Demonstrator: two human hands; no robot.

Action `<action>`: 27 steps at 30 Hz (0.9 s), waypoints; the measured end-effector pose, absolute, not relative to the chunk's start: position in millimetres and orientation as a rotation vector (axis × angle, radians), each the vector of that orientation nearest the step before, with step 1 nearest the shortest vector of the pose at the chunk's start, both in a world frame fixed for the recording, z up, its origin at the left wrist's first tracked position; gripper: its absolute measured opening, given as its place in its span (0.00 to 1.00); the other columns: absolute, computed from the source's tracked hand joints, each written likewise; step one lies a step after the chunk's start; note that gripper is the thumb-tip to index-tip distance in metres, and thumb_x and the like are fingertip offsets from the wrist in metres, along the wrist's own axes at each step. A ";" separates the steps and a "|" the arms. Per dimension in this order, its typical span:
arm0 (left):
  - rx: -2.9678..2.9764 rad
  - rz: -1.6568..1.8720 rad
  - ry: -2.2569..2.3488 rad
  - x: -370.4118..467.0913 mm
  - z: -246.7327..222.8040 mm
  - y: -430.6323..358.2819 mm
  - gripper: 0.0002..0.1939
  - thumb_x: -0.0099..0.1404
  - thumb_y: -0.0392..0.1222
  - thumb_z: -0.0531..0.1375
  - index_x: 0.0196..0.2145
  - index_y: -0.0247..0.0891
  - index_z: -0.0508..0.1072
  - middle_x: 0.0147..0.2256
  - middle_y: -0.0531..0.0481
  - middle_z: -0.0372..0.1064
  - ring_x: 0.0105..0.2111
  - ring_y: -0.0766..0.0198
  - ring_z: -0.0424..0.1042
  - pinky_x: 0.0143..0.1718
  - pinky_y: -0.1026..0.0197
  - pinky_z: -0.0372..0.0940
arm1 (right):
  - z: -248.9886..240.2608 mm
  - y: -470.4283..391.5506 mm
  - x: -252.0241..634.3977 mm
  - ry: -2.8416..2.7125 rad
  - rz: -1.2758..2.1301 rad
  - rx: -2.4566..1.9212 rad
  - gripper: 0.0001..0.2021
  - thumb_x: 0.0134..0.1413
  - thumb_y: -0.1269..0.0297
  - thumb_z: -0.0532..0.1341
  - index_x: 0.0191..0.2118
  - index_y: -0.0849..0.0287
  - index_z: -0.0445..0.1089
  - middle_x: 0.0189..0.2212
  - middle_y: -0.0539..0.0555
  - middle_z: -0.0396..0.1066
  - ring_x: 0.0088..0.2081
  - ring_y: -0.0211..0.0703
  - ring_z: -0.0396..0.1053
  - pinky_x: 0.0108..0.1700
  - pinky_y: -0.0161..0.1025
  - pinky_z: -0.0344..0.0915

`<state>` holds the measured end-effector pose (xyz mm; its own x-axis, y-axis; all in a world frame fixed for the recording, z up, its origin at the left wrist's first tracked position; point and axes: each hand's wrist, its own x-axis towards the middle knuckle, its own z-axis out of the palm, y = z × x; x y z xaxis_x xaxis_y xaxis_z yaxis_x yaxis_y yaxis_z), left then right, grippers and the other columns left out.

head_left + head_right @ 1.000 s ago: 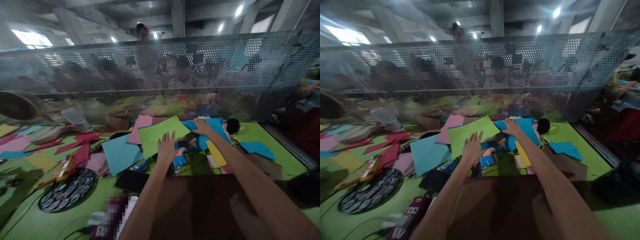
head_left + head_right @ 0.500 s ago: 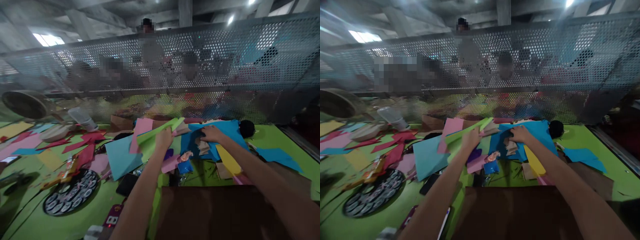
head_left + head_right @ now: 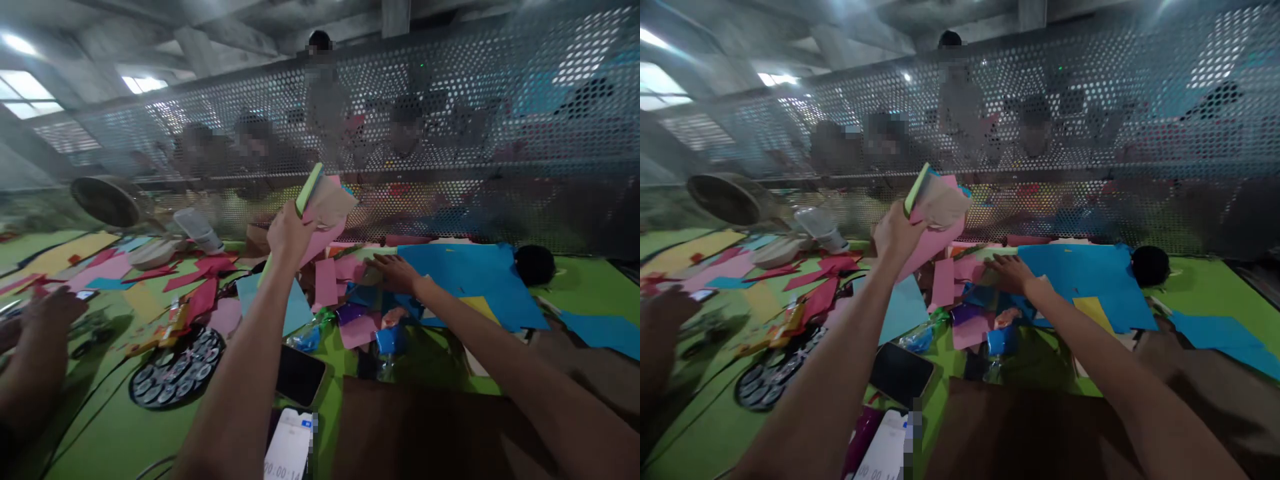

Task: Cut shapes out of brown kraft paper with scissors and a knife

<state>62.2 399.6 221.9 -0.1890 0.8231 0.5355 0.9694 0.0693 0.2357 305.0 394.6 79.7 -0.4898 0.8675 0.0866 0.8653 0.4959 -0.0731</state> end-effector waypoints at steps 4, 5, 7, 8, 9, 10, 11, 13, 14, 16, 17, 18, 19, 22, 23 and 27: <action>-1.708 -0.923 -2.048 44.2 231.7 401.5 0.26 0.64 0.48 0.62 0.57 0.38 0.64 0.51 0.39 0.73 0.52 0.46 0.72 0.51 0.51 0.65 | 68.4 407.8 266.6 -2.554 0.050 -1.532 0.37 0.61 0.39 0.55 0.70 0.50 0.51 0.70 0.59 0.49 0.66 0.59 0.55 0.64 0.54 0.54; -1.691 -0.942 -2.035 39.3 233.5 401.6 0.27 0.63 0.47 0.62 0.57 0.38 0.64 0.50 0.39 0.73 0.52 0.45 0.72 0.51 0.51 0.65 | 65.5 413.0 261.2 -2.537 0.052 -1.560 0.38 0.60 0.38 0.56 0.70 0.51 0.52 0.70 0.61 0.49 0.67 0.61 0.54 0.64 0.56 0.53; -1.670 -0.967 -2.013 29.7 237.0 401.1 0.27 0.63 0.47 0.62 0.57 0.38 0.64 0.50 0.39 0.73 0.52 0.46 0.72 0.51 0.50 0.65 | 59.9 423.7 254.8 -2.501 0.048 -1.630 0.42 0.56 0.35 0.58 0.70 0.53 0.53 0.71 0.65 0.47 0.68 0.65 0.50 0.65 0.60 0.50; -1.665 -0.974 -2.005 25.0 239.1 400.5 0.27 0.63 0.47 0.62 0.58 0.38 0.64 0.50 0.40 0.73 0.52 0.46 0.72 0.51 0.50 0.65 | 57.4 428.4 253.2 -2.483 0.043 -1.667 0.44 0.54 0.34 0.59 0.69 0.53 0.54 0.70 0.66 0.47 0.69 0.66 0.48 0.65 0.62 0.48; -1.664 -0.980 -1.998 20.3 241.7 399.5 0.27 0.64 0.46 0.62 0.58 0.38 0.64 0.50 0.40 0.73 0.52 0.46 0.71 0.52 0.51 0.65 | 55.3 432.3 252.5 -2.464 0.036 -1.703 0.45 0.52 0.33 0.61 0.69 0.54 0.54 0.70 0.68 0.47 0.69 0.67 0.46 0.65 0.63 0.46; -1.663 -0.985 -1.994 15.7 244.8 398.4 0.26 0.64 0.45 0.62 0.58 0.38 0.63 0.50 0.40 0.73 0.52 0.47 0.71 0.52 0.52 0.65 | 53.9 435.1 252.4 -2.448 0.030 -1.733 0.47 0.50 0.33 0.62 0.69 0.55 0.53 0.70 0.69 0.48 0.69 0.68 0.46 0.65 0.65 0.45; -1.661 -0.988 -1.992 11.0 248.4 397.2 0.26 0.64 0.44 0.62 0.58 0.38 0.63 0.51 0.40 0.72 0.53 0.47 0.71 0.53 0.52 0.65 | 53.3 436.7 252.7 -2.436 0.023 -1.756 0.49 0.48 0.33 0.63 0.70 0.55 0.53 0.69 0.70 0.50 0.69 0.69 0.47 0.65 0.65 0.44; -1.647 -0.994 -1.989 1.5 257.5 394.9 0.27 0.64 0.43 0.62 0.59 0.37 0.63 0.52 0.40 0.71 0.54 0.48 0.70 0.54 0.51 0.65 | 55.2 436.4 254.4 -2.426 0.012 -1.781 0.51 0.46 0.33 0.65 0.70 0.57 0.52 0.66 0.72 0.55 0.67 0.71 0.51 0.64 0.66 0.43; -1.628 -1.002 -1.987 -3.3 262.7 393.9 0.28 0.64 0.43 0.62 0.59 0.37 0.63 0.52 0.40 0.71 0.54 0.47 0.70 0.54 0.50 0.64 | 57.8 434.8 255.5 -2.430 0.007 -1.779 0.50 0.45 0.34 0.66 0.69 0.57 0.54 0.65 0.72 0.57 0.65 0.72 0.54 0.64 0.67 0.43; -1.572 -1.023 -1.996 -12.8 273.9 392.6 0.29 0.63 0.43 0.63 0.60 0.37 0.62 0.53 0.40 0.70 0.55 0.46 0.69 0.55 0.48 0.64 | 66.0 430.3 256.7 -2.451 0.001 -1.753 0.47 0.44 0.36 0.68 0.67 0.56 0.58 0.62 0.73 0.61 0.63 0.72 0.58 0.63 0.68 0.43; -1.542 -1.035 -2.004 -17.1 279.5 392.2 0.30 0.63 0.42 0.64 0.60 0.37 0.62 0.53 0.41 0.70 0.55 0.46 0.69 0.55 0.47 0.64 | 71.1 427.9 255.9 -2.461 -0.001 -1.735 0.45 0.45 0.37 0.68 0.65 0.56 0.60 0.61 0.73 0.62 0.62 0.72 0.59 0.63 0.69 0.43; -1.516 -1.046 -2.012 -21.0 284.9 391.8 0.31 0.62 0.41 0.64 0.61 0.37 0.62 0.54 0.42 0.70 0.56 0.46 0.68 0.55 0.47 0.64 | 76.4 425.7 253.3 -2.468 -0.002 -1.713 0.43 0.47 0.38 0.67 0.65 0.57 0.61 0.60 0.72 0.63 0.61 0.72 0.60 0.62 0.69 0.44; -1.493 -1.059 -2.018 -24.3 290.0 391.3 0.31 0.62 0.41 0.64 0.61 0.37 0.61 0.54 0.43 0.70 0.56 0.47 0.68 0.56 0.46 0.63 | 81.5 423.7 248.7 -2.474 0.000 -1.687 0.41 0.50 0.38 0.65 0.64 0.57 0.61 0.60 0.72 0.63 0.61 0.71 0.60 0.62 0.69 0.45; -1.517 -1.100 -2.004 -29.2 302.0 389.3 0.30 0.66 0.44 0.60 0.62 0.35 0.59 0.56 0.48 0.67 0.59 0.52 0.65 0.58 0.46 0.60 | 91.0 416.9 220.7 -2.514 0.037 -1.585 0.35 0.59 0.40 0.57 0.66 0.53 0.57 0.65 0.65 0.57 0.64 0.64 0.57 0.63 0.64 0.49; -1.549 -1.113 -1.997 -29.2 304.8 388.3 0.28 0.68 0.46 0.57 0.63 0.33 0.58 0.58 0.49 0.66 0.60 0.53 0.63 0.59 0.46 0.59 | 91.3 413.9 208.1 -2.545 0.070 -1.542 0.35 0.59 0.39 0.56 0.68 0.50 0.55 0.68 0.63 0.54 0.65 0.64 0.55 0.62 0.63 0.51; -1.632 -1.096 -2.017 -25.3 308.8 383.6 0.28 0.72 0.48 0.51 0.64 0.30 0.54 0.62 0.46 0.62 0.63 0.50 0.58 0.58 0.45 0.56 | 81.8 400.5 164.4 -2.660 0.160 -1.448 0.48 0.47 0.34 0.64 0.70 0.46 0.49 0.72 0.61 0.43 0.67 0.73 0.47 0.59 0.70 0.53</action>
